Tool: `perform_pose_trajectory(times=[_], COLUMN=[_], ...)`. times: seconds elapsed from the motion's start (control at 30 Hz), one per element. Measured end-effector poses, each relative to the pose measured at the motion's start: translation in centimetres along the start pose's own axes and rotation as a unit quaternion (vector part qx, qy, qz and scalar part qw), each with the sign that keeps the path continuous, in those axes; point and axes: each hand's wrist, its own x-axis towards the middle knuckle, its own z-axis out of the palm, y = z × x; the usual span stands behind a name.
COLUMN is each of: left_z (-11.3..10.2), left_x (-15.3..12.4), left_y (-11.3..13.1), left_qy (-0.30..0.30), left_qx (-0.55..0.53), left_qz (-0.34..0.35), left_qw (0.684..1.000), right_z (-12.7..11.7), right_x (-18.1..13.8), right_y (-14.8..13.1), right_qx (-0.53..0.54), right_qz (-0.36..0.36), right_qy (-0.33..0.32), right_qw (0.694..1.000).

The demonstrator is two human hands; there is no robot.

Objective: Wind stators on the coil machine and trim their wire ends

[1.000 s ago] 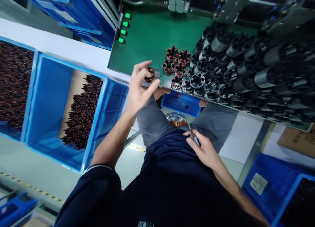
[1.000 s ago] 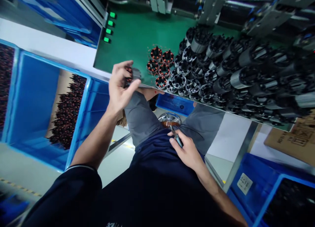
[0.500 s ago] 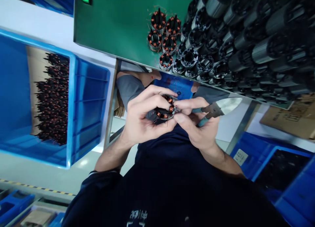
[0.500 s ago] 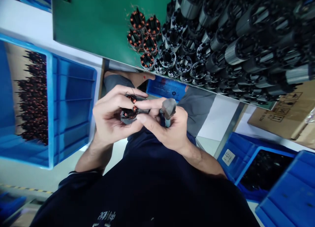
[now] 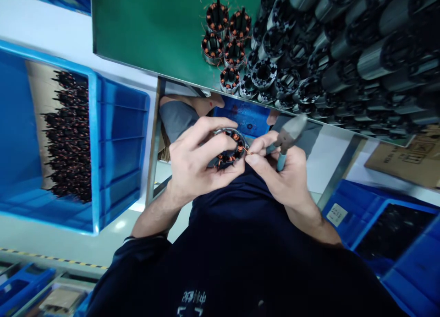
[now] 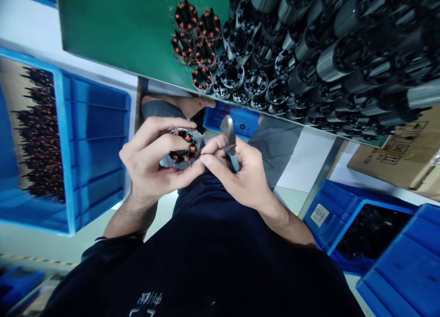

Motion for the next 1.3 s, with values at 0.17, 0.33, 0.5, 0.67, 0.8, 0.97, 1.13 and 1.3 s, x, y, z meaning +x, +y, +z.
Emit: perform_pose_trajectory(times=[0.17,0.33,0.5,0.67,0.8,0.97,1.13,1.3], left_z=[-0.6,0.9,4.2,4.9,4.6,5.3,6.1,5.9], left_x=[-0.4,-1.4,-2.7,-2.5,-2.3,-2.4,-2.2,-2.1], left_y=[-1.3,-1.4,-0.2,0.7,0.8,0.8,0.7,1.2], left_qy=[-0.003,0.016,0.073,0.086,0.064,0.094,0.134,0.131], left_qx=[0.021,-0.176,-0.375,-0.423,-0.410,-0.394,-0.378,-0.375], left_qz=[0.005,-0.084,-0.233,-0.304,-0.297,-0.304,-0.328,-0.319], left_qw=[1.000,0.981,0.894,0.849,0.860,0.862,0.855,0.861], right_z=[-2.0,-2.8,-3.1,-3.5,-3.4,-2.7,-1.6,-0.1], right_x=[0.4,0.4,-0.2,-0.7,-0.6,-1.1,-3.1,-2.5], right_y=[0.0,-0.1,0.7,1.2,1.1,1.0,1.6,2.4], right_qx=[0.209,0.285,0.092,-0.001,-0.028,-0.041,-0.191,-0.223], right_qz=[0.108,0.116,0.068,0.014,0.005,-0.041,-0.091,-0.095], right_qy=[-0.132,-0.154,-0.112,-0.042,0.008,0.124,0.051,-0.068], right_qw=[0.963,0.939,0.987,0.999,1.000,0.991,0.976,0.968])
